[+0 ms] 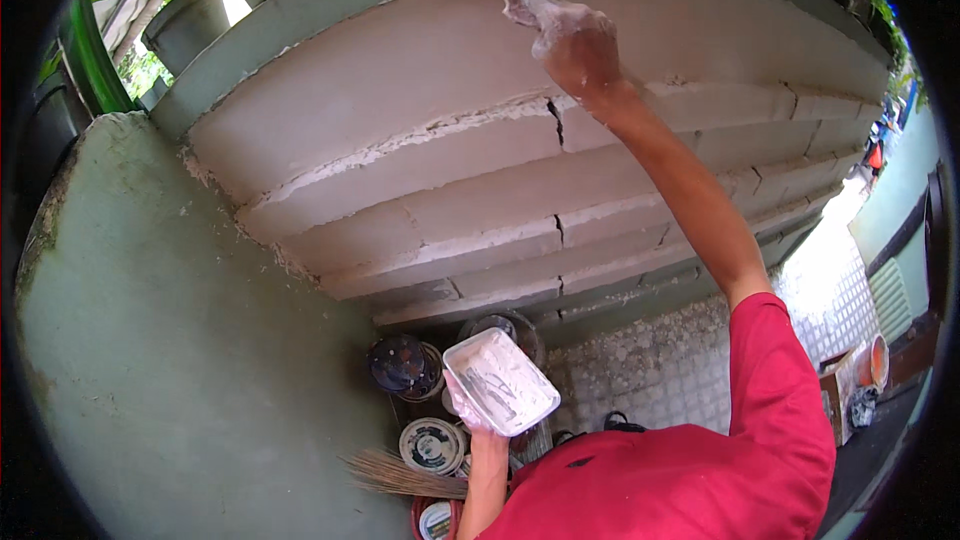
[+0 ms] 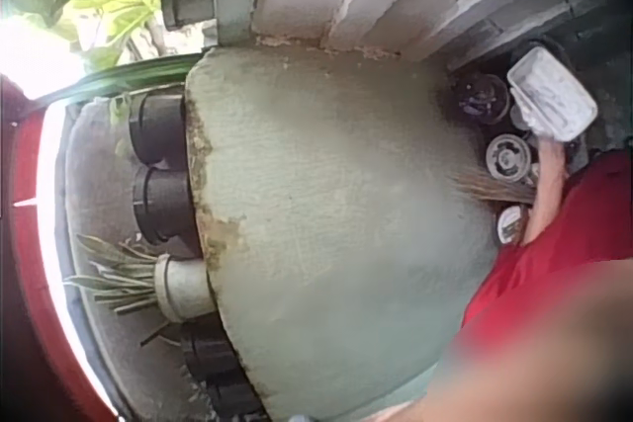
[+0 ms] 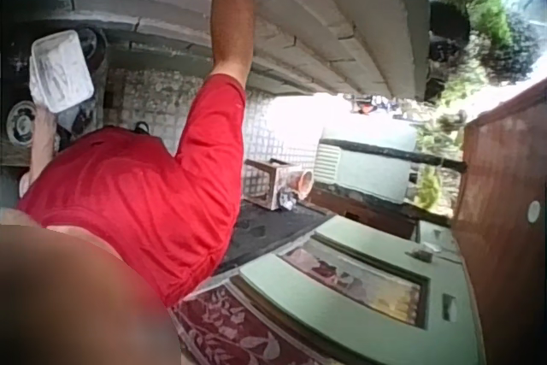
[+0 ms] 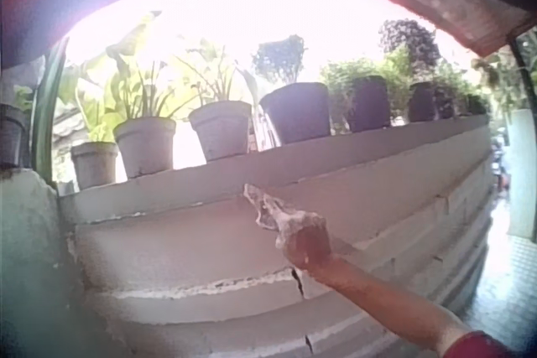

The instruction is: Repairing a wall by applying putty or plaster to fill cracks.

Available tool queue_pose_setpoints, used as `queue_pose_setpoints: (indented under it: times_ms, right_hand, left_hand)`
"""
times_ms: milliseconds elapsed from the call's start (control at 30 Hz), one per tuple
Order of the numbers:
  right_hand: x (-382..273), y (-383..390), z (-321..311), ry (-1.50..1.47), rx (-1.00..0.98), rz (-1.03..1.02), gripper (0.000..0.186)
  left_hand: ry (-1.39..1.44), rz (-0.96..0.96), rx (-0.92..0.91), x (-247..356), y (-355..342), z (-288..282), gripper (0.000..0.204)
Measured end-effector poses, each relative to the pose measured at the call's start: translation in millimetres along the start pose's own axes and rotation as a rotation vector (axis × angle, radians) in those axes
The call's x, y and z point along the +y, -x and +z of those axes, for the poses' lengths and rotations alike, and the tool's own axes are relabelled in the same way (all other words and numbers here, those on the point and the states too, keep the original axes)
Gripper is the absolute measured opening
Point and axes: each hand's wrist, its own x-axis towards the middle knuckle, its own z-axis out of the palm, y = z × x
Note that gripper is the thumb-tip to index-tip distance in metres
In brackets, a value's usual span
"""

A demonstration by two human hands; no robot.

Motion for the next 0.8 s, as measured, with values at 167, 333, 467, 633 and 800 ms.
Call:
queue_pose_setpoints:
  times_ms: [167, 333, 467, 633, 800]
  right_hand:
    - [-17.7, 4.9, -5.6, 0.012, -0.032, -0.056, 0.046]
    - [-15.3, 5.9, -1.2, -0.016, -0.059, -0.169, 0.038]
    - [-19.3, -12.1, 13.7, 0.172, -0.080, -0.311, 0.029]
    - [-19.6, 6.8, 23.4, 0.271, -0.081, -0.474, 0.024]
    - [-20.4, 38.9, 14.0, 0.362, -0.241, -0.493, 0.033]
  left_hand:
    - [-0.015, 0.061, 0.055, 12.2, -1.4, -9.8, 0.068]
    - [-0.018, 0.129, 0.110, 28.3, -5.4, -21.3, 0.068]
    - [-0.045, 0.179, 0.132, 41.8, -16.2, -26.1, 0.067]
    - [-0.055, 0.219, 0.151, 51.4, -26.4, -29.7, 0.067]
    - [-0.061, 0.189, 0.124, 47.2, -20.9, -21.5, 0.064]
